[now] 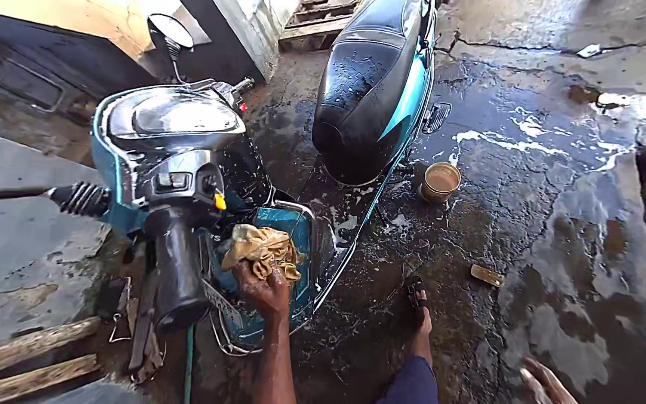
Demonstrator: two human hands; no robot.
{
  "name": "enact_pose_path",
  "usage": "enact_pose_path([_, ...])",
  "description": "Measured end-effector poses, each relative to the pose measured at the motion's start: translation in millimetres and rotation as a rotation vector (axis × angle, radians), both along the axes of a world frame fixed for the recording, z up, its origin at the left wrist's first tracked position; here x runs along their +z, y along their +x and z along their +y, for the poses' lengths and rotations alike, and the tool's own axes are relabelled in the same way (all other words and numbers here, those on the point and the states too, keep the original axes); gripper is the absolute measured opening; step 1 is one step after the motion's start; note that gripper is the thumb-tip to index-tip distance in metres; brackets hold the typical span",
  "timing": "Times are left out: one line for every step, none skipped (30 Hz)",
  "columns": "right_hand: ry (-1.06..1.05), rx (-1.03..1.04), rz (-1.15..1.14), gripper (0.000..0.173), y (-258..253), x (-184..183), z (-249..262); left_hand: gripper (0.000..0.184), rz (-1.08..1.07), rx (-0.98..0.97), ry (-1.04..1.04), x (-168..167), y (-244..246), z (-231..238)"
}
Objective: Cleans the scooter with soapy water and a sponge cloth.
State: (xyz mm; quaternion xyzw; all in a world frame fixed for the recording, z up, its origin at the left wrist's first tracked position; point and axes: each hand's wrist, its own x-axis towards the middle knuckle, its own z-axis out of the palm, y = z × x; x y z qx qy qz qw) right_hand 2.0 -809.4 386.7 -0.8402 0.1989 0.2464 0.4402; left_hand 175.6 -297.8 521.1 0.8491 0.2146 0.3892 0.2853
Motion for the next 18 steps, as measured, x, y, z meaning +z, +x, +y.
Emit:
enact_pose_path([0.012, 0.016, -0.043, 0.055, 38, 1, 6, 0.058, 0.014, 0.008, -0.011, -11, 14, -9])
enact_pose_path([0.020, 0.035, -0.059, 0.054, 69, 3, 12, 0.060, 0.039, 0.040, -0.038, -23, 20, -15])
enact_pose_path([0.042, 0.062, -0.064, 0.054, 103, 9, 20, 0.059, 0.024, 0.096, -0.076, -28, 25, -20])
enact_pose_path([0.091, 0.100, -0.056, 0.054, 142, 18, 30, 0.055, -0.012, 0.156, -0.147, -21, 30, -25])
enact_pose_path([0.165, 0.149, -0.038, 0.055, 180, 31, 43, 0.051, -0.058, 0.201, -0.221, -7, 35, -31])
enact_pose_path([0.259, 0.197, -0.021, 0.056, 211, 46, 59, 0.048, -0.095, 0.220, -0.277, 11, 39, -41])
enact_pose_path([0.369, 0.242, 0.005, 0.058, 237, 63, 77, 0.048, -0.122, 0.204, -0.318, 32, 42, -58])
enact_pose_path([0.496, 0.279, 0.039, 0.061, 260, 81, 96, 0.049, -0.140, 0.160, -0.362, 51, 47, -79])
enact_pose_path([0.630, 0.299, 0.079, 0.067, 280, 97, 112, 0.051, -0.141, 0.111, -0.420, 67, 56, -105])
enact_pose_path([0.775, 0.301, 0.123, 0.077, 297, 111, 126, 0.054, -0.128, 0.065, -0.488, 77, 67, -133])
enact_pose_path([0.933, 0.279, 0.161, 0.093, 313, 124, 134, 0.057, -0.111, 0.014, -0.567, 82, 82, -160])
enact_pose_path([1.080, 0.239, 0.175, 0.107, 328, 132, 138, 0.057, -0.077, -0.048, -0.663, 81, 98, -185])
enact_pose_path([1.192, 0.195, 0.154, 0.114, 342, 136, 136, 0.058, -0.013, -0.123, -0.762, 78, 116, -210])
enact_pose_path([1.239, 0.164, 0.087, 0.116, 357, 136, 128, 0.060, 0.089, -0.206, -0.847, 71, 134, -233])
enact_pose_path([1.244, 0.132, 0.003, 0.116, 374, 132, 114, 0.064, 0.217, -0.334, -0.880, 61, 151, -254])
enact_pose_path([1.213, 0.099, -0.051, 0.110, 392, 127, 96, 0.068, 0.354, -0.512, -0.861, 50, 167, -274])
enact_pose_path([1.174, 0.059, -0.061, 0.097, 410, 117, 75, 0.072, 0.504, -0.709, -0.830, 40, 183, -289])
enact_pose_path([1.146, 0.008, -0.057, 0.079, 428, 101, 53, 0.076, 0.633, -0.888, -0.808, 30, 202, -300])
